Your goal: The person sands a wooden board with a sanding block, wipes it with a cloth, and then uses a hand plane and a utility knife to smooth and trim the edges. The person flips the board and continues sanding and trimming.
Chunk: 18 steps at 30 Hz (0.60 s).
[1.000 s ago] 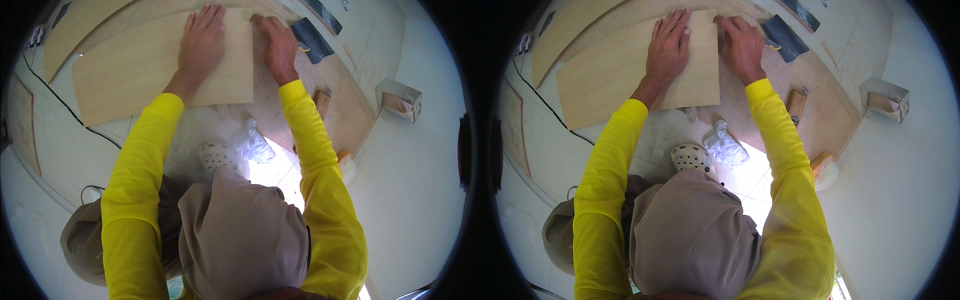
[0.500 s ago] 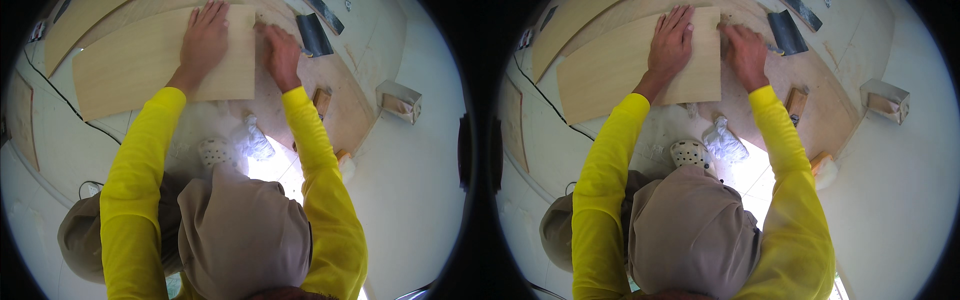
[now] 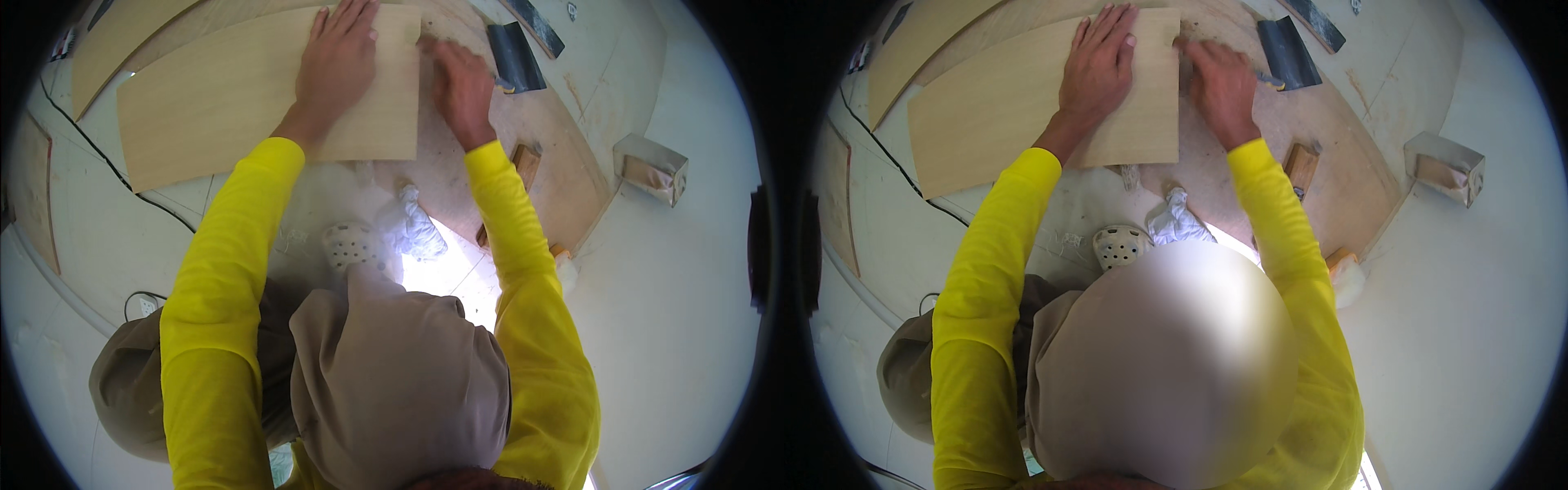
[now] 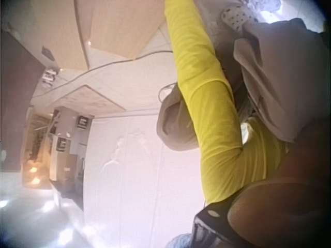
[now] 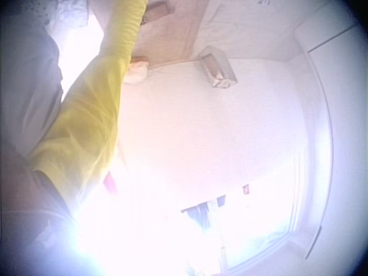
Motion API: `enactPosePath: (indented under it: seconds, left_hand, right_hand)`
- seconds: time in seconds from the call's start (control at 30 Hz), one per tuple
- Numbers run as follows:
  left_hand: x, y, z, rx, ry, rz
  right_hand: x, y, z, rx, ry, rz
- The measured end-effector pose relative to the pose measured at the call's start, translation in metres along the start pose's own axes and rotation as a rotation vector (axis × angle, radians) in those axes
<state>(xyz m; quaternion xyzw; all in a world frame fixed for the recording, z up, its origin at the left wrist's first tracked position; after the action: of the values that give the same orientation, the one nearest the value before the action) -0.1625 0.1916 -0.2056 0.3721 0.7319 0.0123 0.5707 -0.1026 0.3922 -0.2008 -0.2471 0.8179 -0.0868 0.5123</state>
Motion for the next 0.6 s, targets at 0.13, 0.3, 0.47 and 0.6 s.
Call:
enactPosePath:
  seconds: [0.13,0.3,0.47,0.6]
  left_hand:
    - [0.000,-0.002,0.000,0.012,-0.014,0.014]
    - [-0.001,-0.003,0.003,0.023,0.022,0.017]
    - [-0.001,-0.002,0.001,0.031,0.030,-0.003]
    - [-0.001,0.000,0.003,0.038,0.047,-0.015]
  right_hand:
    - [0.012,0.018,-0.047,0.036,0.003,-0.004]
    - [0.006,-0.006,-0.011,0.003,-0.058,0.059]
    - [-0.030,-0.061,0.090,0.005,-0.179,-0.019]
    - [-0.048,-0.086,0.129,0.033,-0.282,-0.078]
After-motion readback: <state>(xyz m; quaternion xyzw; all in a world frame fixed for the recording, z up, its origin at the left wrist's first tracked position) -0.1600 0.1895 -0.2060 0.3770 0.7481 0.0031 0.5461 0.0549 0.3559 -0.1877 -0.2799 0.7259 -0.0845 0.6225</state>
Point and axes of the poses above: each hand's wrist, its own z-axis away from the middle knuckle, its own x-axis out of the palm, y = z × x, the point moved 6 cm from there along -z, towards the middle knuckle, and after that the axes turned 4 degrees about -z, right-handed, at the moved point
